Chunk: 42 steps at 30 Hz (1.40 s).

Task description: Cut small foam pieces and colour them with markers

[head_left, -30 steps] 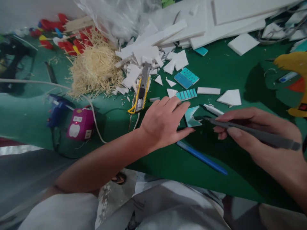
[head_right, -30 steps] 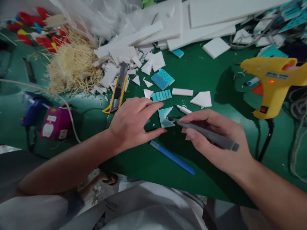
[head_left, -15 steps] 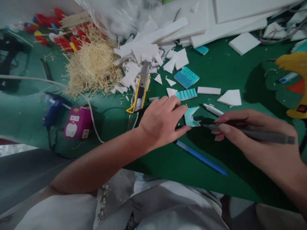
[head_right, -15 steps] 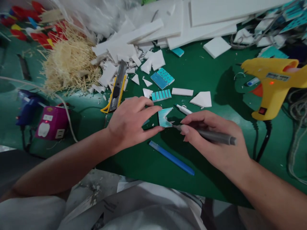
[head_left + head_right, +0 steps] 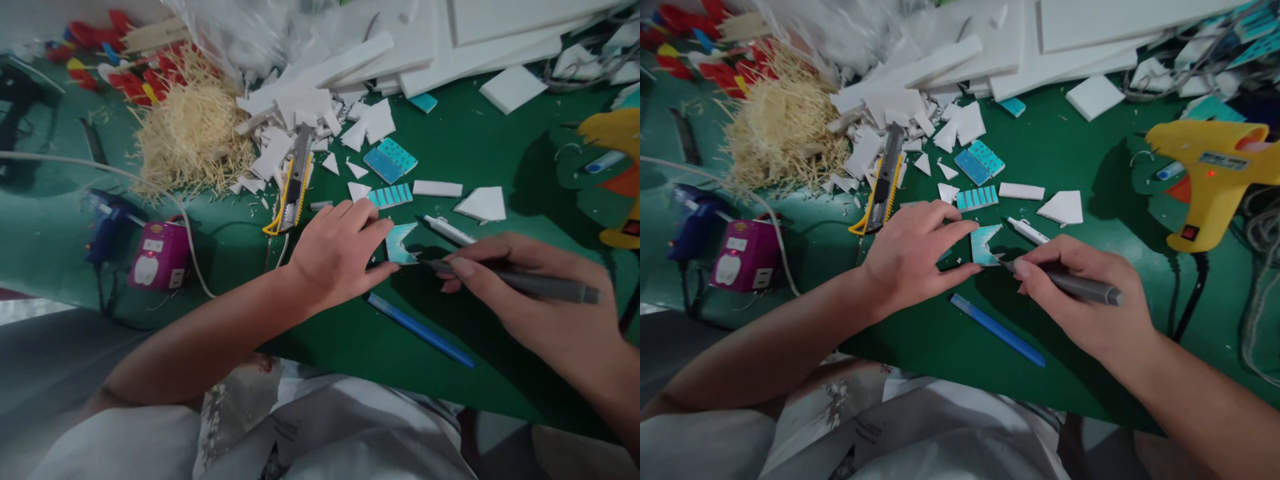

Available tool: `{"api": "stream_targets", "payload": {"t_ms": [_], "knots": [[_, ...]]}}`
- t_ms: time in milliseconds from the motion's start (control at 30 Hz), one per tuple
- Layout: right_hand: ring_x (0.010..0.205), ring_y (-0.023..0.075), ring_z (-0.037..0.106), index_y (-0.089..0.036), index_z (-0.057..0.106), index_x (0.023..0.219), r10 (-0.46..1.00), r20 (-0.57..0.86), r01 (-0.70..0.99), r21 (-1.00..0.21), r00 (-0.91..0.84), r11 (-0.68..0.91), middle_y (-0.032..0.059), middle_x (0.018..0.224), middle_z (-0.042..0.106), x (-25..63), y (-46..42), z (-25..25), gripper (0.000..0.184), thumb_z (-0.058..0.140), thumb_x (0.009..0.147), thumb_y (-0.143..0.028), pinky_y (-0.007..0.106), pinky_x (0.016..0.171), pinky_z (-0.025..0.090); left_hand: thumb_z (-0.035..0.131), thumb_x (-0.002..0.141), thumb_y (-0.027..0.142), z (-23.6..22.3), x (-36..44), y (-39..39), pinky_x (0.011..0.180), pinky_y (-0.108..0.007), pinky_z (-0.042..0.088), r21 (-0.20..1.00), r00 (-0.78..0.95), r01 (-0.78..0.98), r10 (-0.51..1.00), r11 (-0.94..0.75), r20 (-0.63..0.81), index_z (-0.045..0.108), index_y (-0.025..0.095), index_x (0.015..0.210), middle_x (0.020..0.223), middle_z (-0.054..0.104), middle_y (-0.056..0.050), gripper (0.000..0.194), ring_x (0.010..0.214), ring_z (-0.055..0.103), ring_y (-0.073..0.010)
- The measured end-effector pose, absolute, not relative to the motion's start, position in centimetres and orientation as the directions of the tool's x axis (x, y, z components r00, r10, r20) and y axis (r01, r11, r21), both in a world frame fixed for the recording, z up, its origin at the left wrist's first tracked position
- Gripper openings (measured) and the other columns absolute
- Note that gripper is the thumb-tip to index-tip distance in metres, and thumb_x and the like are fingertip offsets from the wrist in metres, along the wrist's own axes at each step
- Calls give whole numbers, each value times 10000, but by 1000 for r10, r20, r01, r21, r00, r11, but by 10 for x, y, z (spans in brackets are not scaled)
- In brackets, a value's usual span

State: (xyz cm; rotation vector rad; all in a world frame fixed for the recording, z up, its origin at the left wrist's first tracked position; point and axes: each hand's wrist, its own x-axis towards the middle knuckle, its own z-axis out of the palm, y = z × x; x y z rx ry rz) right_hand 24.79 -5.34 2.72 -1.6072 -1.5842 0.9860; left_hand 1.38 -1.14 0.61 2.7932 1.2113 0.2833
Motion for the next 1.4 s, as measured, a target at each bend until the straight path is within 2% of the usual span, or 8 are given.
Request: {"api": "stream_targets", "payload": {"t_ms": [433, 600, 733, 833, 1067, 1400], "knots": [[522, 205, 709, -289, 720, 730, 996, -92, 523, -850, -18, -69, -8, 607, 739, 249, -54, 29, 236, 754, 842, -494, 302, 473, 567, 678, 969, 487, 8, 15, -11, 782, -382, 470, 153, 672, 713, 729, -684, 130, 693, 159, 1235, 1103, 678, -105, 422, 963, 662, -276], [552, 205, 726, -306, 718, 753, 996, -84, 535, -843, -26, -57, -18, 639, 750, 250, -57, 29, 169, 740, 866, -430, 306, 506, 586, 681, 968, 468, 7, 14, -10, 780, -386, 470, 167, 670, 712, 731, -682, 131, 689, 159, 1225, 1101, 677, -106, 402, 966, 662, -277], [563, 203, 733, -298, 716, 776, 1000, -19, 545, -839, -1, -15, -14, 640, 744, 248, -58, 27, 181, 729, 904, -425, 306, 512, 589, 686, 966, 508, 8, 12, -9, 806, -390, 478, 181, 680, 700, 722, -691, 125, 648, 143, 1289, 1127, 686, -117, 490, 997, 667, -285], [562, 211, 737, -309, 715, 798, 998, -41, 547, -837, -45, -9, -15, 651, 751, 250, -56, 26, 161, 711, 904, -429, 318, 509, 593, 695, 957, 535, 10, 9, -9, 828, -397, 482, 205, 693, 682, 710, -702, 127, 631, 128, 1311, 1153, 693, -129, 543, 1022, 671, -292], [503, 185, 699, -298, 725, 786, 997, -44, 527, -850, -71, 0, -27, 628, 744, 250, -54, 24, 111, 730, 860, -382, 277, 450, 528, 703, 955, 425, 10, 9, -11, 822, -379, 471, 206, 678, 695, 723, -689, 133, 684, 155, 1194, 1115, 683, -109, 361, 993, 668, -276], [449, 166, 659, -301, 706, 770, 991, -59, 537, -844, -117, 13, -50, 584, 723, 243, -51, 30, 96, 710, 833, -373, 268, 422, 496, 724, 927, 359, 9, 12, -10, 854, -388, 507, 294, 657, 688, 741, -663, 134, 691, 142, 1200, 1148, 684, -118, 351, 1028, 677, -282]]}}
